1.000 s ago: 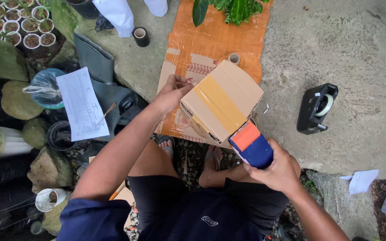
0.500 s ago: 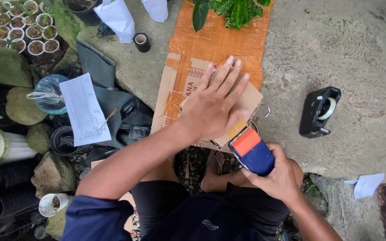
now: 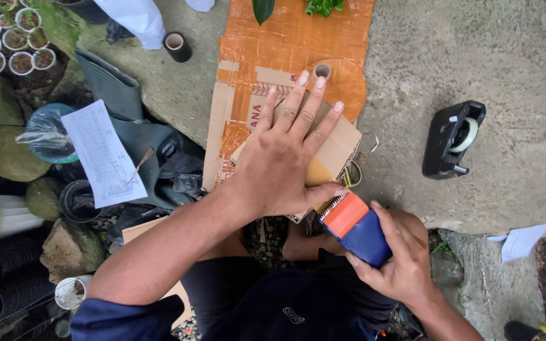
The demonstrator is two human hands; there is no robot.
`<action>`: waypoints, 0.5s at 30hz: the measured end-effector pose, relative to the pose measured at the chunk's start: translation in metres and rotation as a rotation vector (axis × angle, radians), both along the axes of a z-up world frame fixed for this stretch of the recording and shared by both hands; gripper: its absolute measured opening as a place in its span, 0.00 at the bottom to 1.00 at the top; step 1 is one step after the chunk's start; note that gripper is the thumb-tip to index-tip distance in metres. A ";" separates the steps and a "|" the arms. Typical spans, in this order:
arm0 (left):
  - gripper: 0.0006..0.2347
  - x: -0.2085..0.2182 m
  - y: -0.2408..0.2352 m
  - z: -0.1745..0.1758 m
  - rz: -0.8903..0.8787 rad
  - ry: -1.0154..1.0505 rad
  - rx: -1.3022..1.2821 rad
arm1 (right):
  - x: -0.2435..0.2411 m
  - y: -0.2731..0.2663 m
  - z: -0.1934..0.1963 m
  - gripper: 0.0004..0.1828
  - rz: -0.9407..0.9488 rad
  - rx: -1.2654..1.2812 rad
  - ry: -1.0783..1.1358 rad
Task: The person cuts a piece of cardboard with scissors, folds it into a small box shape, and secures the edges with packing tape. The person then tapes the box closed and places it on the ground.
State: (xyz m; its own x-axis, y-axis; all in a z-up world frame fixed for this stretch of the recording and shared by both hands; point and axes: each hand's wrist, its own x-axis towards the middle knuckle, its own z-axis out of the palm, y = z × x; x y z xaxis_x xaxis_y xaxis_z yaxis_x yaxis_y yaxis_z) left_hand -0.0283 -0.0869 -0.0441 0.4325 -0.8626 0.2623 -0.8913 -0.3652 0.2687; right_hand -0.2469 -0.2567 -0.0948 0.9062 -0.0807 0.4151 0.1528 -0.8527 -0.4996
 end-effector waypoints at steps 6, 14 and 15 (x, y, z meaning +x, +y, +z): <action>0.46 -0.004 0.000 0.003 -0.001 0.020 0.034 | -0.016 0.003 -0.003 0.46 -0.048 0.113 0.124; 0.48 -0.010 0.001 0.001 0.019 0.029 0.004 | -0.030 0.011 -0.005 0.48 -0.079 0.041 0.106; 0.48 -0.011 0.001 0.000 0.022 0.031 0.001 | -0.031 0.012 -0.006 0.48 -0.082 0.036 0.097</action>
